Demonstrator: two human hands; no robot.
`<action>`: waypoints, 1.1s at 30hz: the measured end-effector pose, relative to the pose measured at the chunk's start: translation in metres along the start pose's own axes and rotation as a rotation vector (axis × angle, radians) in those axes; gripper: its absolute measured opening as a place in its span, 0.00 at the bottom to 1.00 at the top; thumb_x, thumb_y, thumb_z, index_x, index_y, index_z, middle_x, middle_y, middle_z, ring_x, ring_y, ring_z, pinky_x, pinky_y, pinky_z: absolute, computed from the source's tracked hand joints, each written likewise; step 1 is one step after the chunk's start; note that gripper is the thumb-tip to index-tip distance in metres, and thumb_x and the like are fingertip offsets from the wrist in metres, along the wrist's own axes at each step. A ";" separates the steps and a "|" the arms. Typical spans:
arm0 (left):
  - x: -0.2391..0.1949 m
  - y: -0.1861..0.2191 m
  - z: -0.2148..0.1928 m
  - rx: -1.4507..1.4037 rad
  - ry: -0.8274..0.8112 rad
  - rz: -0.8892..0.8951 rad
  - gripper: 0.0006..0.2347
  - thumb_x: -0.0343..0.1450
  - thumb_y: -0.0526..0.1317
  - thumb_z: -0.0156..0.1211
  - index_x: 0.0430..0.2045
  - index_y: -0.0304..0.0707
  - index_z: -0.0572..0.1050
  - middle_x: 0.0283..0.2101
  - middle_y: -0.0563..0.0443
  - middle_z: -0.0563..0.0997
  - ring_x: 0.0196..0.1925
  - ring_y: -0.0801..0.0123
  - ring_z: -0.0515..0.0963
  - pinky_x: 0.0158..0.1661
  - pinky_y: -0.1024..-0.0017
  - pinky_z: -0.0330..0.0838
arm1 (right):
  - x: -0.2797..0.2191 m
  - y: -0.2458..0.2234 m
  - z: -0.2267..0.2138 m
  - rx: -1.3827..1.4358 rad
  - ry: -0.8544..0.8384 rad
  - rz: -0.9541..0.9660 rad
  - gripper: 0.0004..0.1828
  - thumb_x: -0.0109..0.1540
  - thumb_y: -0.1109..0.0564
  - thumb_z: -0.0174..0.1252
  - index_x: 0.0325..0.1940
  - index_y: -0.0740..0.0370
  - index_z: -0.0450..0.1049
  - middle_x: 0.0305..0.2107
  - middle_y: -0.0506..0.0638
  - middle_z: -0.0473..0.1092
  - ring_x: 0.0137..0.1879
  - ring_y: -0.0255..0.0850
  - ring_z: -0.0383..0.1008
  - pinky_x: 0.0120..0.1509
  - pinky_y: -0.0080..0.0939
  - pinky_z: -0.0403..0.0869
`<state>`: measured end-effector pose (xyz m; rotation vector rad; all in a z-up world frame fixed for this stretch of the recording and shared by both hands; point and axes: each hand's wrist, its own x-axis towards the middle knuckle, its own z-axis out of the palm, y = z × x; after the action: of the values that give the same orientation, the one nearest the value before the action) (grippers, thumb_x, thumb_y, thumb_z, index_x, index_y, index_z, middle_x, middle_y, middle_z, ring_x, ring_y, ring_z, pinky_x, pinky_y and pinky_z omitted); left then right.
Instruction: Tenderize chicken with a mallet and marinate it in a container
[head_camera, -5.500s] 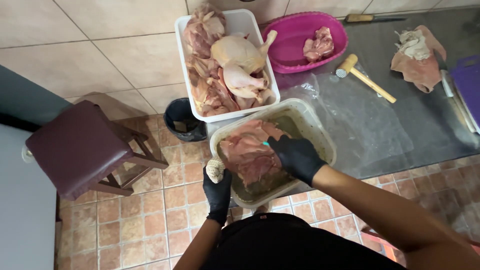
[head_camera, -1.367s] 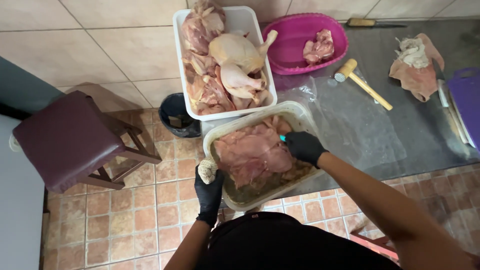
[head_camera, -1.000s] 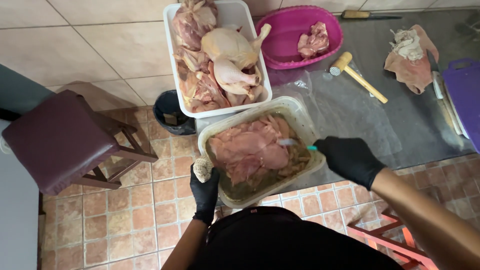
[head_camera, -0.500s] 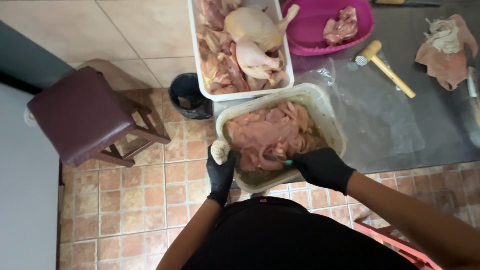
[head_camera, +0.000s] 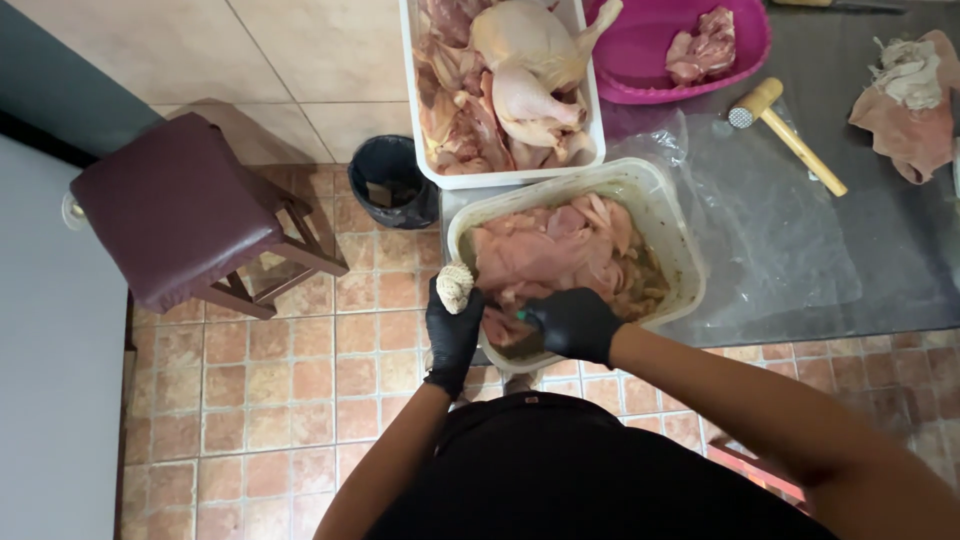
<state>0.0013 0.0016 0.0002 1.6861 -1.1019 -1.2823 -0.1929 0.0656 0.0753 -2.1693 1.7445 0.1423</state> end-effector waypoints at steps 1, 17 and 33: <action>0.000 -0.002 -0.001 0.016 0.008 0.018 0.22 0.60 0.42 0.70 0.49 0.54 0.74 0.48 0.49 0.83 0.57 0.53 0.79 0.56 0.55 0.74 | -0.007 0.005 0.002 -0.057 -0.036 -0.033 0.15 0.68 0.38 0.44 0.40 0.43 0.72 0.25 0.48 0.76 0.41 0.51 0.82 0.44 0.54 0.78; 0.002 -0.015 -0.004 -0.061 -0.035 0.043 0.24 0.60 0.41 0.72 0.53 0.53 0.73 0.49 0.47 0.83 0.57 0.53 0.79 0.56 0.54 0.72 | -0.101 0.145 -0.040 -0.301 -0.171 0.232 0.18 0.53 0.42 0.59 0.47 0.34 0.77 0.36 0.43 0.79 0.49 0.46 0.82 0.47 0.53 0.79; 0.000 -0.003 -0.001 -0.002 0.011 0.033 0.26 0.60 0.41 0.73 0.53 0.52 0.72 0.48 0.44 0.82 0.56 0.49 0.80 0.55 0.51 0.73 | 0.004 0.152 -0.041 -0.512 0.347 0.106 0.07 0.64 0.54 0.57 0.32 0.51 0.77 0.23 0.52 0.74 0.35 0.51 0.79 0.37 0.45 0.74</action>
<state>0.0028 0.0024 -0.0020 1.6646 -1.1173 -1.2511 -0.3442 0.0215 0.0805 -2.5775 2.2124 0.2805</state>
